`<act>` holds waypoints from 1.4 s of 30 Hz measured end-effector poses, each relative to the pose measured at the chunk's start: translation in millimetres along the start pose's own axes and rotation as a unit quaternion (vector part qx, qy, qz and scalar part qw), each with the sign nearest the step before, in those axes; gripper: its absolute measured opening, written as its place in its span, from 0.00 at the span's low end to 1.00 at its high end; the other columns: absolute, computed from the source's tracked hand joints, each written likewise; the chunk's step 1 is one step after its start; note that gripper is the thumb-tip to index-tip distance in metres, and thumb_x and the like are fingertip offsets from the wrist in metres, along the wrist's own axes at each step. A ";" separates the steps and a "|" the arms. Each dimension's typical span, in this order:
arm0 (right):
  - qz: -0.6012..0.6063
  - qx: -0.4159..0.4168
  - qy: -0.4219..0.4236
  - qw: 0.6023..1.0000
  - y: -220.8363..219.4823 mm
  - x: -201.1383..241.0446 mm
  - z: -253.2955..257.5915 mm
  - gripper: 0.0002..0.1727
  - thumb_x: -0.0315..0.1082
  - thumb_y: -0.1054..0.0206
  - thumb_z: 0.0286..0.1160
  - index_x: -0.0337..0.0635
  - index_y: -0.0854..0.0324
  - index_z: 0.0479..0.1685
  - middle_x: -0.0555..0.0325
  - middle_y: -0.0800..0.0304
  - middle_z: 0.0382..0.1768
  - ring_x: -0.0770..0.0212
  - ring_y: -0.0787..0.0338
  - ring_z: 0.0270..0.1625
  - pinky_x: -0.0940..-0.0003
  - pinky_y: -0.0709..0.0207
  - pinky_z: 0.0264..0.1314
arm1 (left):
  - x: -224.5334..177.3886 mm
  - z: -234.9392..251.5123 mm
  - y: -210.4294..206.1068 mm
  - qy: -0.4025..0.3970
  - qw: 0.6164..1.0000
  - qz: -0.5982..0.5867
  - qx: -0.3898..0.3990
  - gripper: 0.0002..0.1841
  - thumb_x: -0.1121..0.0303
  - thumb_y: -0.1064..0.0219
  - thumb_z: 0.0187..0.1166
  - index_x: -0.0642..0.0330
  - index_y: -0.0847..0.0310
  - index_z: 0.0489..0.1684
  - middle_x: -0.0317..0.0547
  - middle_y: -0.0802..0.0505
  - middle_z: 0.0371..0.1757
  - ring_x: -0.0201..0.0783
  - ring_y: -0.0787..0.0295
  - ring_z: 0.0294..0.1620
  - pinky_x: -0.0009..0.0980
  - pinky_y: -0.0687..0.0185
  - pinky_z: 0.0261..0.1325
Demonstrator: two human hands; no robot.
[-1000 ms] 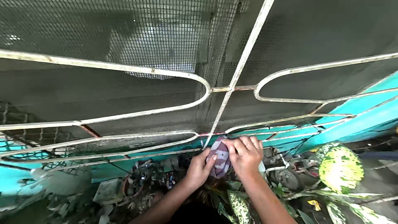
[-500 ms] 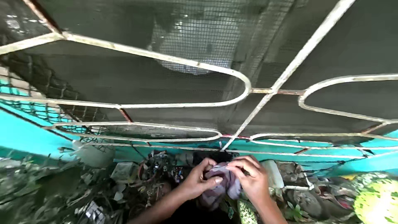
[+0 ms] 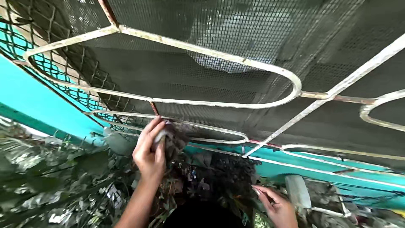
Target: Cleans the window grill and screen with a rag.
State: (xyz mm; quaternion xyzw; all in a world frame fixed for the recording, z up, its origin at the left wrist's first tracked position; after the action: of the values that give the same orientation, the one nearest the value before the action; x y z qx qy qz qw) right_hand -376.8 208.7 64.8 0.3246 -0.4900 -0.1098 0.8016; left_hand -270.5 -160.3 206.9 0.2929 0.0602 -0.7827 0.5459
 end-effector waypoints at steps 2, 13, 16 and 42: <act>-0.017 0.018 -0.009 1.000 -4.8 0.6 -6.2 0.12 0.30 0.33 0.75 0.36 0.05 0.46 0.48 0.02 0.42 0.60 0.03 0.44 0.64 0.11 0.53 | 15.0 -3.3 -13.6 0.060 0.998 0.010 0.008 0.21 0.77 0.33 0.78 0.75 0.22 0.70 0.57 0.08 0.67 0.37 0.08 0.64 0.33 0.13 0.69; -0.032 0.044 -0.068 0.996 3.3 -13.8 -34.1 0.10 0.27 0.31 0.76 0.34 0.06 0.47 0.42 0.02 0.42 0.47 0.02 0.44 0.49 0.11 0.54 | 44.9 5.5 34.0 0.202 0.951 0.153 0.179 0.18 0.63 0.44 0.88 0.68 0.12 0.39 0.46 0.10 0.31 0.36 0.12 0.34 0.40 0.15 0.45; -0.029 0.061 -0.086 0.994 3.9 -14.1 -42.5 0.10 0.26 0.32 0.77 0.32 0.06 0.48 0.40 0.02 0.42 0.46 0.02 0.44 0.46 0.11 0.55 | 26.8 8.5 58.2 0.166 0.981 -0.016 -0.098 0.13 0.71 0.51 0.91 0.65 0.21 0.40 0.28 0.14 0.34 0.18 0.15 0.38 0.22 0.15 0.50; -0.052 0.069 -0.159 0.983 13.2 -35.7 -73.2 0.11 0.29 0.32 0.79 0.31 0.06 0.47 0.39 0.03 0.42 0.42 0.02 0.44 0.42 0.13 0.54 | 13.7 16.8 -43.4 -0.023 0.967 0.239 0.088 0.17 0.79 0.30 0.74 0.66 0.10 0.62 0.67 0.05 0.45 0.65 0.05 0.39 0.55 0.10 0.44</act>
State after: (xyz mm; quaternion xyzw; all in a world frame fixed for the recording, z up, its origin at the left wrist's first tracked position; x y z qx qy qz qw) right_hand -333.6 266.7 25.0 0.3825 -0.6002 -0.1677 0.6821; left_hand -318.9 -161.2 203.8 0.3274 -0.0928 -0.6385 0.6903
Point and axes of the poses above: each hand's wrist, its own z-axis towards the middle knuckle, its own y-axis out of the back of the hand, x = y × z, the point moved 6 cm from there along z, towards the middle knuckle
